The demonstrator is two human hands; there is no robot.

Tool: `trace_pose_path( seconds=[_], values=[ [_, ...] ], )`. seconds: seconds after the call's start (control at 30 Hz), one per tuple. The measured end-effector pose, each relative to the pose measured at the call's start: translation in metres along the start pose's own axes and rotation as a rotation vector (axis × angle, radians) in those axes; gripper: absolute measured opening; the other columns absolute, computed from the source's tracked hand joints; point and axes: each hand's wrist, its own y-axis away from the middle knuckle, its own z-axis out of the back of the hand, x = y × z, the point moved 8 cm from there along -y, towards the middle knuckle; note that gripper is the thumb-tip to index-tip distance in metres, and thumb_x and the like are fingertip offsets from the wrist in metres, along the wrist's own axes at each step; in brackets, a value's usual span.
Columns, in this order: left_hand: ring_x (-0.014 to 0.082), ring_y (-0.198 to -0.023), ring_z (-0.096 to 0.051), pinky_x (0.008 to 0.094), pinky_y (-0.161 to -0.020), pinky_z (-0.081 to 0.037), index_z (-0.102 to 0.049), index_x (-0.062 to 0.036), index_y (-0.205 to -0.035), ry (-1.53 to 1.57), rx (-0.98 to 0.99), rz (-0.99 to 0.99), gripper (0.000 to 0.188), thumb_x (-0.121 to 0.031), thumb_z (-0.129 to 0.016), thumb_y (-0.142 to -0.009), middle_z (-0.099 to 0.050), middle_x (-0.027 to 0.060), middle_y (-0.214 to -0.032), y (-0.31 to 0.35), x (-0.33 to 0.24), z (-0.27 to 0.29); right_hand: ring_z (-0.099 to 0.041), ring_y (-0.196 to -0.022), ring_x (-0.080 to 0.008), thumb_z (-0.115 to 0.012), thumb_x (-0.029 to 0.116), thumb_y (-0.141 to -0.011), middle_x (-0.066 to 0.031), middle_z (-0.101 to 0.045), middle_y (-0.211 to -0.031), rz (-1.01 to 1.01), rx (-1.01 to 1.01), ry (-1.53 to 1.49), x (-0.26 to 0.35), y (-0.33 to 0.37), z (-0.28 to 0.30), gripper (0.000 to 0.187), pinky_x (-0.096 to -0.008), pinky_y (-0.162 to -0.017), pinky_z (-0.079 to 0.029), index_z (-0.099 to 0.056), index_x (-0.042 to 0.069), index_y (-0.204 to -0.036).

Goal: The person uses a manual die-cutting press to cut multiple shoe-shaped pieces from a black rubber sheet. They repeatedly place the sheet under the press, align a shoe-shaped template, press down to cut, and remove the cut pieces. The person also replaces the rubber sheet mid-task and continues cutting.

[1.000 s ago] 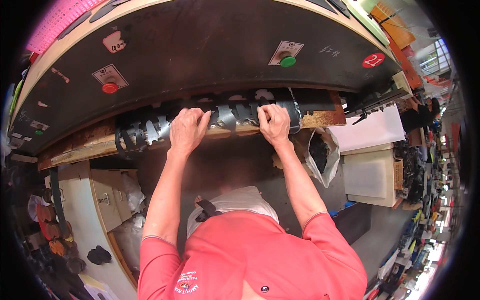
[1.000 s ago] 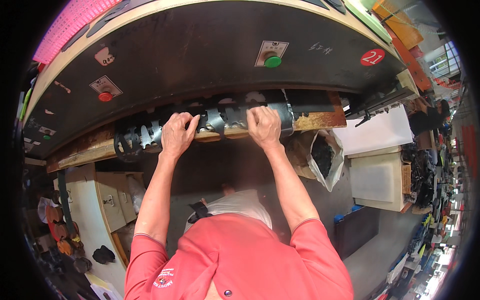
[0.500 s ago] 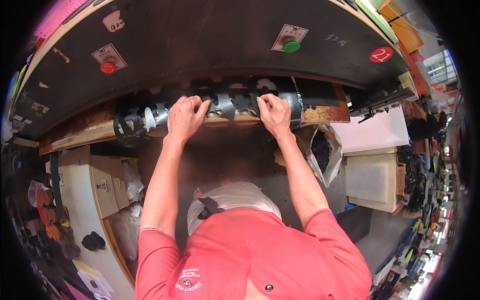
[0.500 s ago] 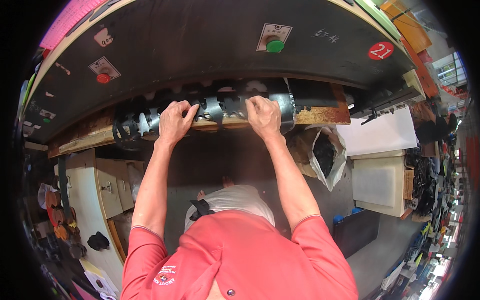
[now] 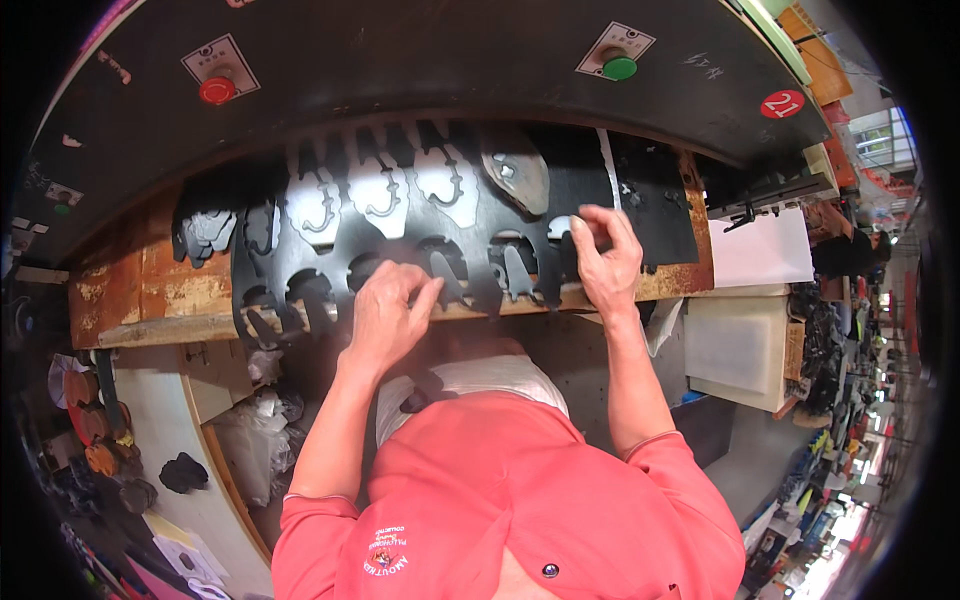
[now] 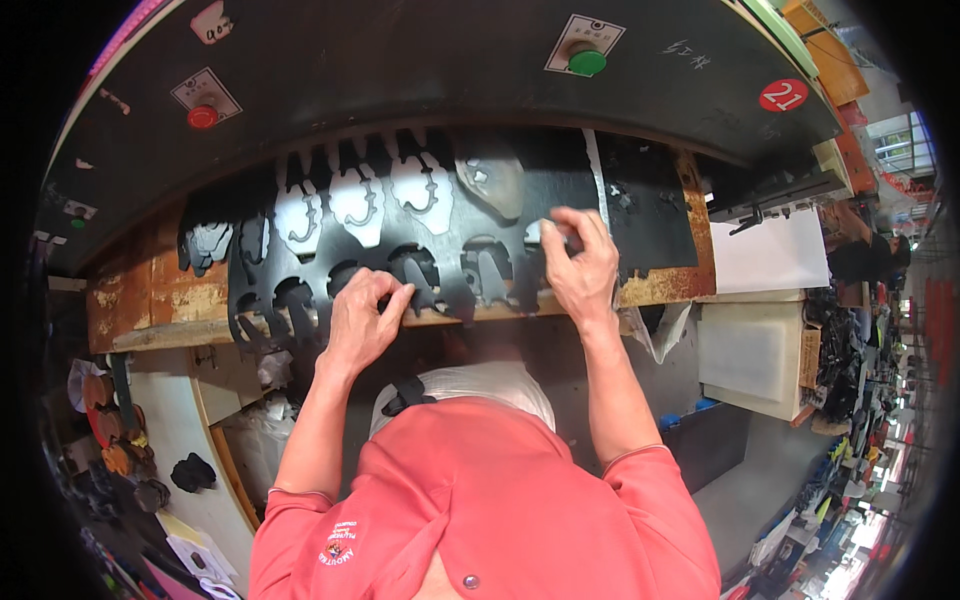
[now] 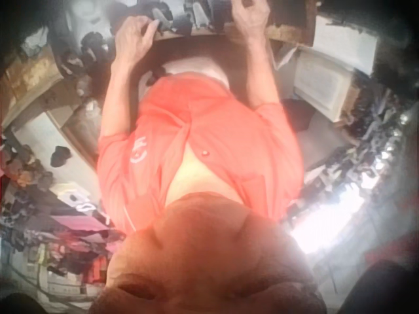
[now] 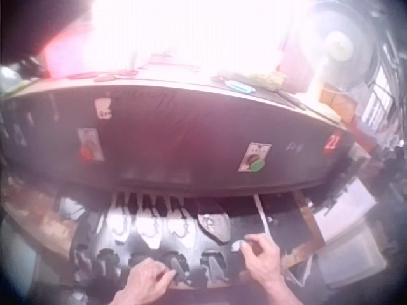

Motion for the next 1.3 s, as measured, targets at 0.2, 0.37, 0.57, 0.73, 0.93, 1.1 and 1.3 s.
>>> trace_pose_path(
  seconds=[0.2, 0.37, 0.57, 0.73, 0.93, 1.1, 1.3],
  values=[
    [0.04, -0.076, -0.071, 0.0455, -0.069, -0.055, -0.075, 0.0012, -0.095, 0.112, -0.011, 0.02, 0.012, -0.01, -0.072, -0.098, -0.073, 0.022, -0.085, -0.044, -0.013, 0.019, -0.051, -0.139, -0.0486, -0.089, 0.036, -0.081, -0.0367, -0.049, -0.153, 0.123, 0.393, 0.288, 0.019, -0.036, -0.089, 0.083, -0.0508, -0.118, -0.044, -0.057, -0.007, -0.146],
    [0.0412, -0.133, -0.062, 0.0481, -0.115, -0.047, -0.069, 0.0066, -0.128, -0.091, -0.029, -0.206, 0.033, -0.011, -0.067, -0.1, -0.068, 0.0271, -0.136, -0.123, -0.006, -0.033, -0.05, -0.141, -0.0482, -0.087, 0.028, -0.079, -0.0339, -0.051, -0.153, 0.133, 0.379, 0.261, 0.009, -0.042, -0.099, 0.076, -0.0496, -0.118, -0.045, -0.062, -0.003, -0.144],
    [0.0409, -0.146, -0.052, 0.0511, -0.125, -0.037, -0.069, 0.0084, -0.131, -0.206, 0.035, -0.286, 0.039, -0.017, -0.067, -0.101, -0.062, 0.0279, -0.147, -0.127, 0.021, -0.061, -0.057, -0.14, -0.0287, -0.084, 0.005, -0.082, -0.0193, -0.06, -0.15, -0.322, 0.411, -0.526, -0.03, -0.056, -0.083, 0.073, -0.0384, -0.12, -0.043, -0.058, -0.005, -0.15],
    [0.0397, -0.136, -0.059, 0.05, -0.117, -0.044, -0.072, 0.008, -0.122, -0.08, -0.006, -0.192, 0.046, -0.031, -0.075, -0.098, -0.069, 0.026, -0.133, -0.13, 0.0, -0.056, -0.058, -0.136, -0.022, -0.08, -0.001, -0.085, -0.0157, -0.061, -0.147, -0.494, 0.398, -0.862, -0.045, -0.05, -0.081, 0.072, -0.0351, -0.119, -0.043, -0.054, -0.008, -0.152],
    [0.0343, -0.103, -0.075, 0.0425, -0.091, -0.059, -0.067, 0.0038, -0.109, 0.451, 0.344, 0.192, 0.052, -0.041, -0.085, -0.09, -0.077, 0.0207, -0.107, -0.145, -0.03, -0.116, -0.066, -0.119, -0.0173, -0.079, 0.009, -0.092, -0.0137, -0.069, -0.134, -0.597, 0.296, -0.959, -0.057, -0.051, -0.078, 0.067, -0.031, -0.106, -0.052, -0.054, -0.005, -0.153],
    [0.0156, -0.08, -0.067, 0.0322, -0.076, -0.057, -0.062, 0.0015, -0.103, 0.671, 0.363, 0.22, 0.042, -0.029, -0.088, -0.09, -0.07, 0.0092, -0.089, -0.152, -0.026, -0.133, -0.069, -0.107, -0.0131, -0.078, 0.013, -0.094, -0.01, -0.071, -0.126, -0.645, 0.211, -1.097, -0.058, -0.055, -0.082, 0.064, -0.0273, -0.095, -0.056, -0.055, -0.004, -0.152],
    [0.0045, -0.083, -0.054, 0.0239, -0.073, -0.046, -0.076, 0.0005, -0.106, 0.612, 0.235, 0.368, 0.021, -0.021, -0.073, -0.104, -0.065, -0.0073, -0.088, -0.141, 0.011, -0.113, -0.072, -0.099, -0.0098, -0.073, 0.012, -0.097, -0.0066, -0.076, -0.118, -0.648, 0.167, -1.241, -0.06, -0.057, -0.081, 0.058, -0.0251, -0.09, -0.059, -0.057, -0.003, -0.151]
  ],
)
